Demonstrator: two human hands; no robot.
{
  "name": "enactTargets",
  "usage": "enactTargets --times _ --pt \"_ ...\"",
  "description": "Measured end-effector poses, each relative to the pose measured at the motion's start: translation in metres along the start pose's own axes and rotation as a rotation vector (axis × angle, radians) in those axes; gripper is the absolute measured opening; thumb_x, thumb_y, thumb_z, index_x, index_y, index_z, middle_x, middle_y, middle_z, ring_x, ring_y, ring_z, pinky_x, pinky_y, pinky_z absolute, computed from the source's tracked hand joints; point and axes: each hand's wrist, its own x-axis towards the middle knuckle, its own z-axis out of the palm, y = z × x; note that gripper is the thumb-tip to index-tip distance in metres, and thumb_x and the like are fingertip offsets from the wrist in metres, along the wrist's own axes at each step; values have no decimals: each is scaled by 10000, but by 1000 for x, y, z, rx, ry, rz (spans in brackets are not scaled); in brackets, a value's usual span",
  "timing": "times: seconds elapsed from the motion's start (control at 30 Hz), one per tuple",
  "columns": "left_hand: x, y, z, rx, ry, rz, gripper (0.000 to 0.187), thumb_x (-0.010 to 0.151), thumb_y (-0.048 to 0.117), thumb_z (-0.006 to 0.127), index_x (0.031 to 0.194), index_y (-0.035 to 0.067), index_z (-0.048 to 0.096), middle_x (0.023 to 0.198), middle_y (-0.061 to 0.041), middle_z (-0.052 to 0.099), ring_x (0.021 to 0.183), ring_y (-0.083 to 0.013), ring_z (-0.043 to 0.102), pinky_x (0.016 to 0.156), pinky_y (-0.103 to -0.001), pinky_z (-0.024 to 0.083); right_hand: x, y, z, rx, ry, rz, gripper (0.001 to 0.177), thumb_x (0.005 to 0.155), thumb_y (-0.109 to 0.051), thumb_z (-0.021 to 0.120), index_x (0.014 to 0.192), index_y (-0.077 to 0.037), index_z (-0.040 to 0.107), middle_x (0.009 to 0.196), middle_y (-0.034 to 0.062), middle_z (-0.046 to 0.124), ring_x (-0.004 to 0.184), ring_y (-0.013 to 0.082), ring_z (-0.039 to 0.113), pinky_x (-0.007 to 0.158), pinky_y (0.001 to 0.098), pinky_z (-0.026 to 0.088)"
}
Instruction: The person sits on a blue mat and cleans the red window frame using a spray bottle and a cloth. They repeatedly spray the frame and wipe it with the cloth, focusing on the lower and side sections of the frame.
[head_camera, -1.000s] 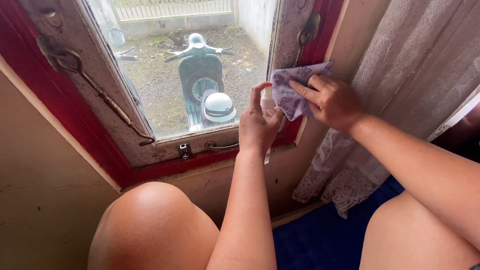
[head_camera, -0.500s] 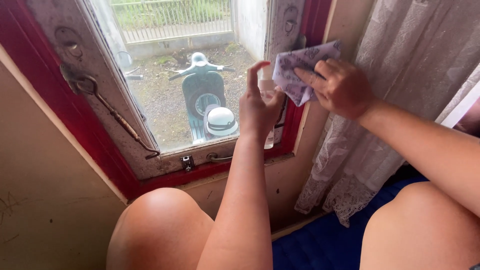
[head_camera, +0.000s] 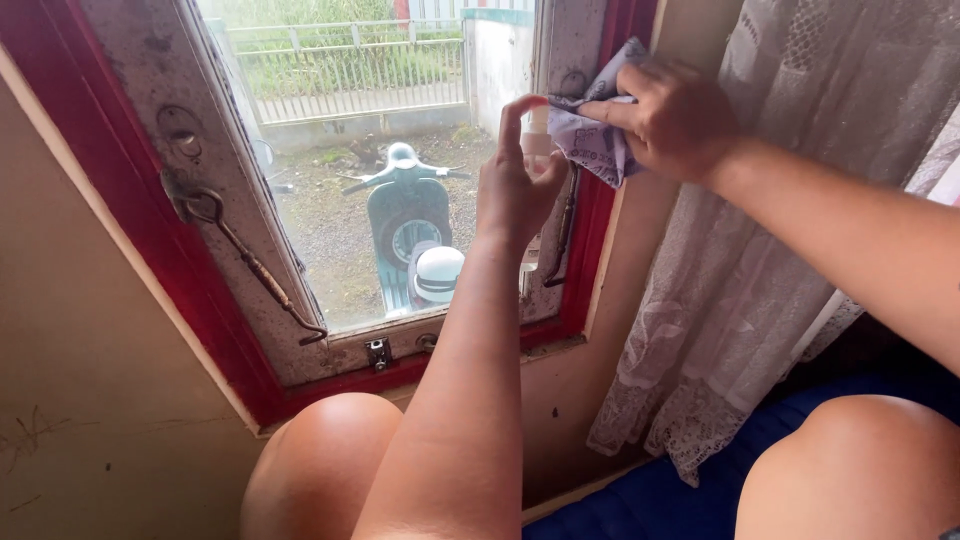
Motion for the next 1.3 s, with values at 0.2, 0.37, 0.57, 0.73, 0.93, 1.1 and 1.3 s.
enactTargets --times 0.2,0.37,0.57,0.73,0.93,1.1,1.3 --pt "8 -3 2 -3 -2 58 565 887 115 608 1331 368 365 921 -112 760 704 -201 706 577 -284 594 -1 8 -8 134 14 -20 532 869 30 718 1350 -193 763 953 87 588 783 275 603 685 428 558" --pt "5 -7 -3 -15 10 22 598 888 109 633 1345 381 359 849 -80 716 721 -199 699 621 -296 615 7 14 -17 69 93 -24 416 1003 -48 687 1394 -169 757 957 91 558 808 276 573 701 423 537" --pt "1 -11 -7 -64 67 49 582 892 135 645 1366 365 398 962 -177 711 886 -346 690 743 -428 596 -4 6 6 166 -211 75 509 924 -88 656 1419 -206 659 979 61 595 832 253 670 706 357 625" --pt "3 -3 -6 -52 94 106 589 878 194 644 1385 378 409 1091 -290 708 1039 -525 685 873 -593 550 -11 0 10 51 -116 26 528 924 -117 571 1441 -212 618 930 35 551 820 220 644 792 372 575" --pt "27 25 -15 -60 87 188 600 859 181 641 1386 362 419 1213 -304 674 1062 -527 675 891 -599 542 11 17 -7 37 -152 3 488 879 -108 598 1355 -203 647 933 41 579 815 237 655 786 392 584" --pt "74 45 -22 1 90 251 599 865 260 637 1394 406 395 1094 -297 702 1063 -545 660 939 -604 512 69 54 -68 -26 -161 98 390 911 -120 578 1270 -222 692 954 67 575 740 303 688 730 441 587" --pt "96 70 -31 7 96 255 598 862 266 625 1386 430 386 1084 -279 712 1080 -524 666 939 -589 512 96 52 -99 -71 -134 172 337 941 -114 556 1245 -160 694 1008 86 591 752 296 704 702 422 590"
